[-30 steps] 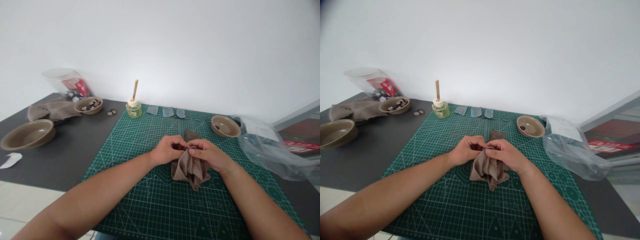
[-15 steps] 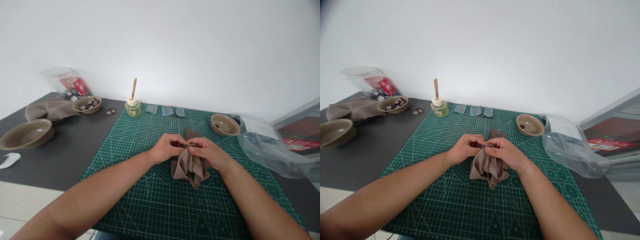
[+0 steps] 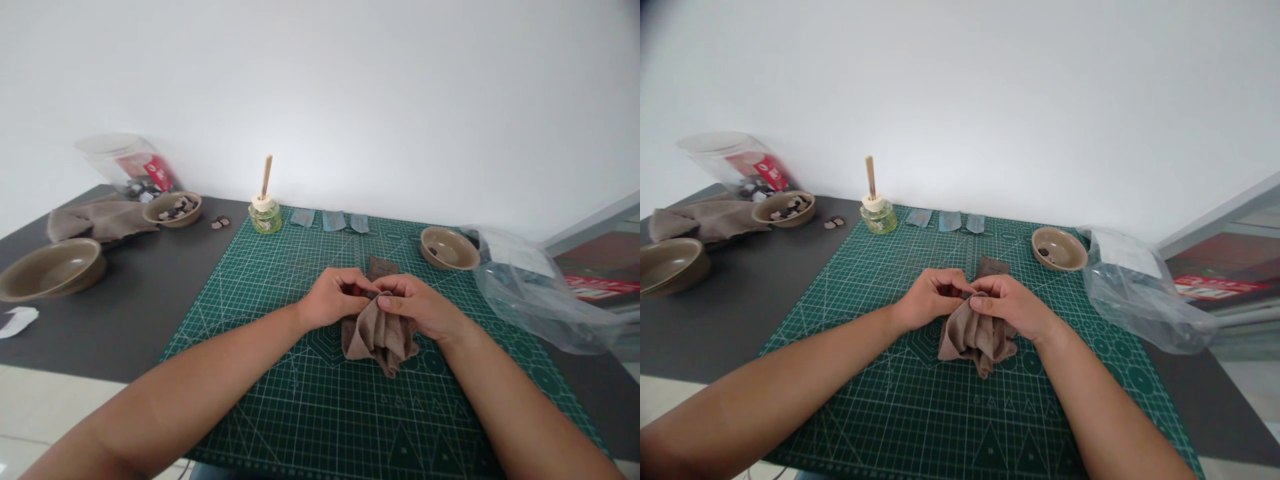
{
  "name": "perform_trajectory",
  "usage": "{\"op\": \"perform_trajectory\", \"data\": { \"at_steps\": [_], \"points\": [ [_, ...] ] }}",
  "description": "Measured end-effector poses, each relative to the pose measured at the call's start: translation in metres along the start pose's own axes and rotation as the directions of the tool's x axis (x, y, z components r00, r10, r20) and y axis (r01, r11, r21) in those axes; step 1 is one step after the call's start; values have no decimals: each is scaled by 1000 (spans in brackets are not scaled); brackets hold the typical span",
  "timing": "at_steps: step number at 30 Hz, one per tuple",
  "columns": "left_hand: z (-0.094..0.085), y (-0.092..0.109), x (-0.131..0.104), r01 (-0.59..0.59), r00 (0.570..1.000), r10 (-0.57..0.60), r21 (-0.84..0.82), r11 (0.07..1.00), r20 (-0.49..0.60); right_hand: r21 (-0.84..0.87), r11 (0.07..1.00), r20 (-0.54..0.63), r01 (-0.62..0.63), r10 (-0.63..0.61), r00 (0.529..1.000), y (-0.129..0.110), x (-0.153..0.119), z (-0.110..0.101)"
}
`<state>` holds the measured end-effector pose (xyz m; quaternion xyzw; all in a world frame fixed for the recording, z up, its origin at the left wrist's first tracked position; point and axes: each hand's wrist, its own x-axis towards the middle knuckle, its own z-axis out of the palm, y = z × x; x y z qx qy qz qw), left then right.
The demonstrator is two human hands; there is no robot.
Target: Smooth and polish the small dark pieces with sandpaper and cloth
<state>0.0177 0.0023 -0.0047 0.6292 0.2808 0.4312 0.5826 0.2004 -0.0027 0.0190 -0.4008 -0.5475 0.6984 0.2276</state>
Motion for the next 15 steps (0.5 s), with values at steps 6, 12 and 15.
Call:
{"op": "perform_trajectory", "data": {
  "at_steps": [6, 12, 15],
  "points": [
    [1, 0, -1, -109, 994, 105, 288, 951, 29, -208, 977, -52, 34, -45, 998, -2, 3, 3],
    [0, -2, 0, 95, 995, -95, -56, 994, 14, -48, 999, -32, 7, -9, 999, -1, 1, 2],
    [-1, -2, 1, 63, 998, -64, 3, 998, 29, -112, 994, -24, 15, -18, 1000, -1, 1, 1]
  ]
}}
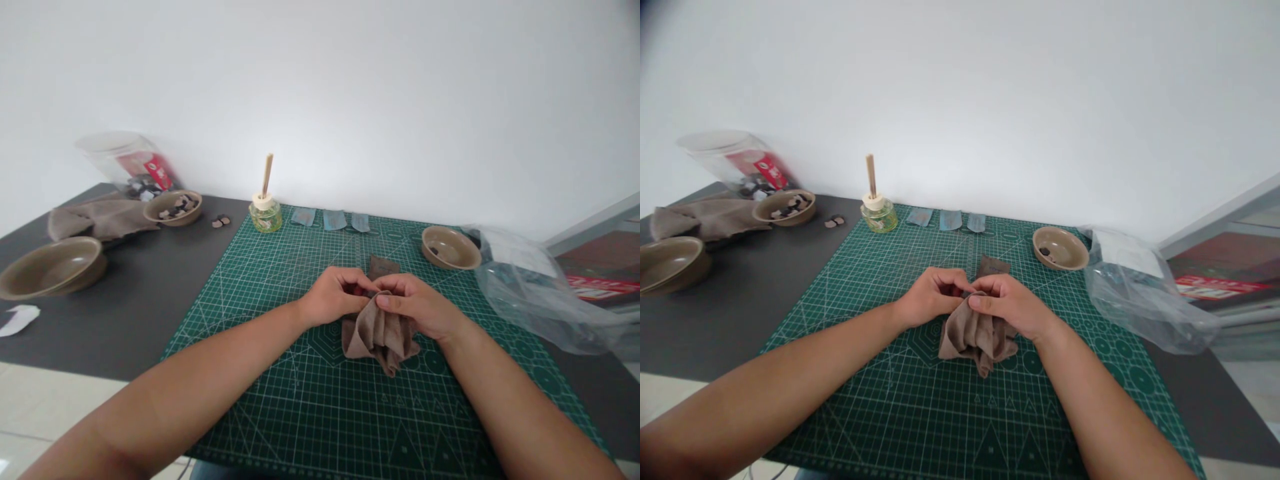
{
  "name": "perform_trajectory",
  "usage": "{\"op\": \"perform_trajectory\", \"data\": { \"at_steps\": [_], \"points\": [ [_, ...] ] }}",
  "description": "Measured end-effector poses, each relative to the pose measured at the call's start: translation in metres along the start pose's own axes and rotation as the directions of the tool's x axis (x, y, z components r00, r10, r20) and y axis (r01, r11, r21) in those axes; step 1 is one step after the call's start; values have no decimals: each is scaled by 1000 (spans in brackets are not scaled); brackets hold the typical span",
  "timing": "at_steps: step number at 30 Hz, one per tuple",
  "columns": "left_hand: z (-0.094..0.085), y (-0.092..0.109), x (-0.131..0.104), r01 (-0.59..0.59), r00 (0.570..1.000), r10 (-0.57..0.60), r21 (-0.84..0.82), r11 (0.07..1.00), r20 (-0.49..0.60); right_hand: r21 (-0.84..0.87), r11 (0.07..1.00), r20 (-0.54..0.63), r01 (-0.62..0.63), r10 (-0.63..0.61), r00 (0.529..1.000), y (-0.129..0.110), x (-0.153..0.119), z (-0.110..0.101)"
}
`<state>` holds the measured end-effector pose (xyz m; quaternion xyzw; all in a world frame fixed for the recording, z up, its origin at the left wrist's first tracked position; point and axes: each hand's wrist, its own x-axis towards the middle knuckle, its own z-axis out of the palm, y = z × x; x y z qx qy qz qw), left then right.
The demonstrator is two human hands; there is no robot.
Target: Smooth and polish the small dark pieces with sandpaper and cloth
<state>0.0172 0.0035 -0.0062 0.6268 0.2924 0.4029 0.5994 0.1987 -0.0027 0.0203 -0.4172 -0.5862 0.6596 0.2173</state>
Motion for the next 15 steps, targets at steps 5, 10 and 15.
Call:
{"op": "perform_trajectory", "data": {
  "at_steps": [5, 10, 15],
  "points": [
    [0, -1, 0, -75, 997, 75, 284, 956, 10, -403, 914, -55, 45, -73, 996, -4, 3, 2],
    [1, -1, 0, -80, 997, 75, 363, 928, 28, -526, 849, -66, 44, -92, 994, -5, 4, 3],
    [3, 3, -1, -110, 994, 100, 418, 902, 47, -533, 845, -66, 36, -83, 994, -6, 4, 4]
  ]
}}
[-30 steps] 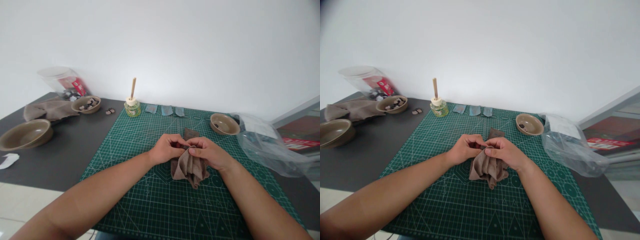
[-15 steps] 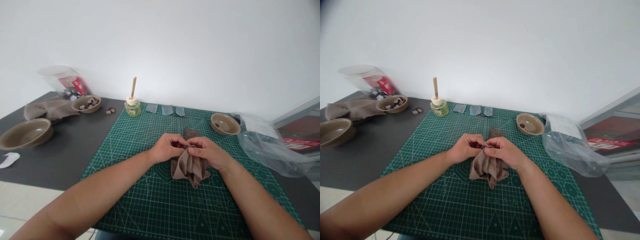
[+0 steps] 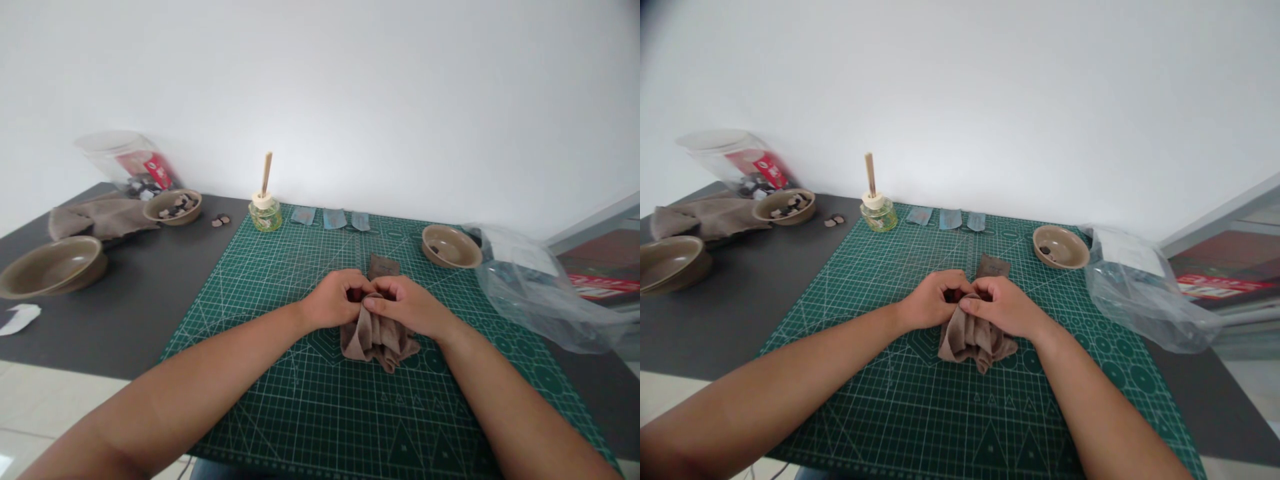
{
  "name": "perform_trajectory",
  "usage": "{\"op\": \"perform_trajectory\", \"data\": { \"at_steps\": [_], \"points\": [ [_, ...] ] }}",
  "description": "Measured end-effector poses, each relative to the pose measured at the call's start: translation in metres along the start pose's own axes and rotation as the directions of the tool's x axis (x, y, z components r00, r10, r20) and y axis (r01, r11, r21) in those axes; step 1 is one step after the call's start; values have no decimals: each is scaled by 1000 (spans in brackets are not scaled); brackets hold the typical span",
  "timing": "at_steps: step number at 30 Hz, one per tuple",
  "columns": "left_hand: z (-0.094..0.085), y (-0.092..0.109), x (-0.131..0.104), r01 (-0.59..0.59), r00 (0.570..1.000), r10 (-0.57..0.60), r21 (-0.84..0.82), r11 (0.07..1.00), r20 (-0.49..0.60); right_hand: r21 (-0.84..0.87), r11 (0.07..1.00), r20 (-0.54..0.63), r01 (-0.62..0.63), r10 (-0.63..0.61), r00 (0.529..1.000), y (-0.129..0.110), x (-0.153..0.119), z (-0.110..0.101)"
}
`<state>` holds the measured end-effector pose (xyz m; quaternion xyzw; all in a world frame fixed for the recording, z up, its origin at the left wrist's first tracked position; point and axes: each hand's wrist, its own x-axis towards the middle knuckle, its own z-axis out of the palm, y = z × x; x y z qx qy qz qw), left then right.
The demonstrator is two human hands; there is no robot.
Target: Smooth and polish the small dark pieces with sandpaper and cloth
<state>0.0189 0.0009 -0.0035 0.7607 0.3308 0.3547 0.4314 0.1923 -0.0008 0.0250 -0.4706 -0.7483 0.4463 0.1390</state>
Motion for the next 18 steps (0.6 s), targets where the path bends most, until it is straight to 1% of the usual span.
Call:
{"op": "perform_trajectory", "data": {
  "at_steps": [14, 18],
  "points": [
    [0, 0, -1, -24, 1000, 23, 26, 999, 12, -24, 1000, 7, 12, -12, 1000, 2, 0, 1],
    [-1, 1, -1, -9, 1000, 8, 32, 999, 14, -22, 1000, 3, 16, -16, 1000, 1, 0, 1]
  ]
}}
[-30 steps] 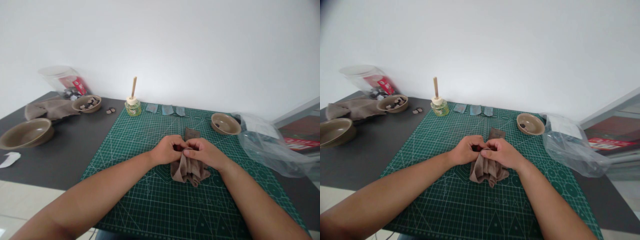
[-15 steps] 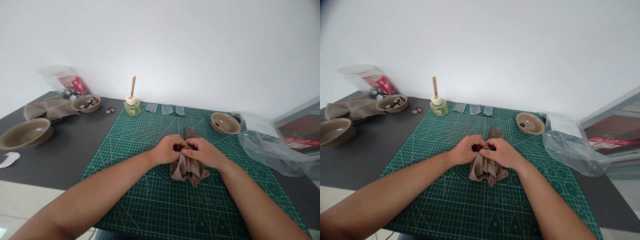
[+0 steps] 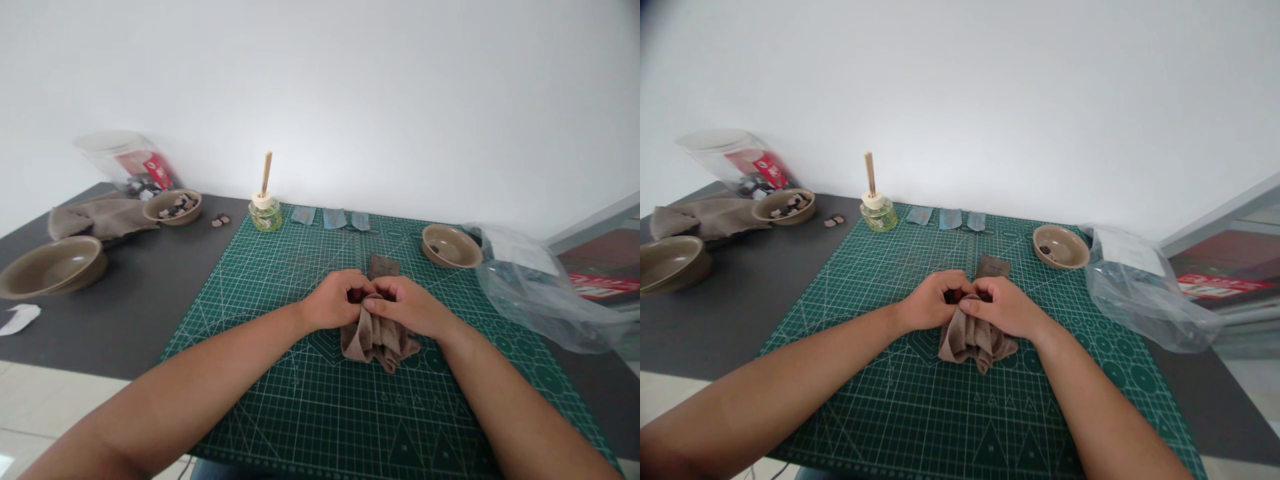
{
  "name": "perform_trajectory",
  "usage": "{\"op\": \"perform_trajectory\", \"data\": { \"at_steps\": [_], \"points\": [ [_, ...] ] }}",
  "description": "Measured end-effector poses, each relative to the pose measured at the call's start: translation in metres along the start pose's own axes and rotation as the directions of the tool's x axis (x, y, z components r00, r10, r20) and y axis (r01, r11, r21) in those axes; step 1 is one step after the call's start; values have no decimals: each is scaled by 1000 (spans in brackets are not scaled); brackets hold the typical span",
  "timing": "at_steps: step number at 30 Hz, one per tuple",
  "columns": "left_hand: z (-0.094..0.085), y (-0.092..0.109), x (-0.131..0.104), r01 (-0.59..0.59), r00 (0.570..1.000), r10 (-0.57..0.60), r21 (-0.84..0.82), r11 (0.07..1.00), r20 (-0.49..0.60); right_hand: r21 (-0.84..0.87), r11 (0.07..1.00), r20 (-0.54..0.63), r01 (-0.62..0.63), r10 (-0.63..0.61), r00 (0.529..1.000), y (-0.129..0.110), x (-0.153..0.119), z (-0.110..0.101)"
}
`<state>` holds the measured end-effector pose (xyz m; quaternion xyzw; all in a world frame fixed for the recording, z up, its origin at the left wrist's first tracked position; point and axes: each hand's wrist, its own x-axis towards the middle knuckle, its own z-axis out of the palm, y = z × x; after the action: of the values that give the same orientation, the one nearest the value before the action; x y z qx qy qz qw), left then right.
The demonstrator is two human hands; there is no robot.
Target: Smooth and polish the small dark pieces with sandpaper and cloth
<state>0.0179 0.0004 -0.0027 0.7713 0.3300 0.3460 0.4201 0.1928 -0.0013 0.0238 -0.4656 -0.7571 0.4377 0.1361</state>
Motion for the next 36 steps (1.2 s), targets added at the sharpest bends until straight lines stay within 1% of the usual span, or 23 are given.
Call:
{"op": "perform_trajectory", "data": {
  "at_steps": [9, 18, 24, 36],
  "points": [
    [0, 0, 0, -6, 1000, 6, 9, 1000, 2, -23, 999, -7, 22, -23, 1000, -1, 0, 0],
    [0, 0, 0, -17, 1000, 17, 15, 1000, 8, -33, 999, -3, 18, -18, 1000, -1, 0, 0],
    [0, 1, 0, 3, 1000, -4, 23, 1000, 14, -52, 998, -11, 20, -20, 1000, -1, 0, 0],
    [0, 0, 0, -31, 999, 31, 21, 999, 14, -66, 997, -11, 26, -27, 1000, -2, -1, 0]
  ]
}}
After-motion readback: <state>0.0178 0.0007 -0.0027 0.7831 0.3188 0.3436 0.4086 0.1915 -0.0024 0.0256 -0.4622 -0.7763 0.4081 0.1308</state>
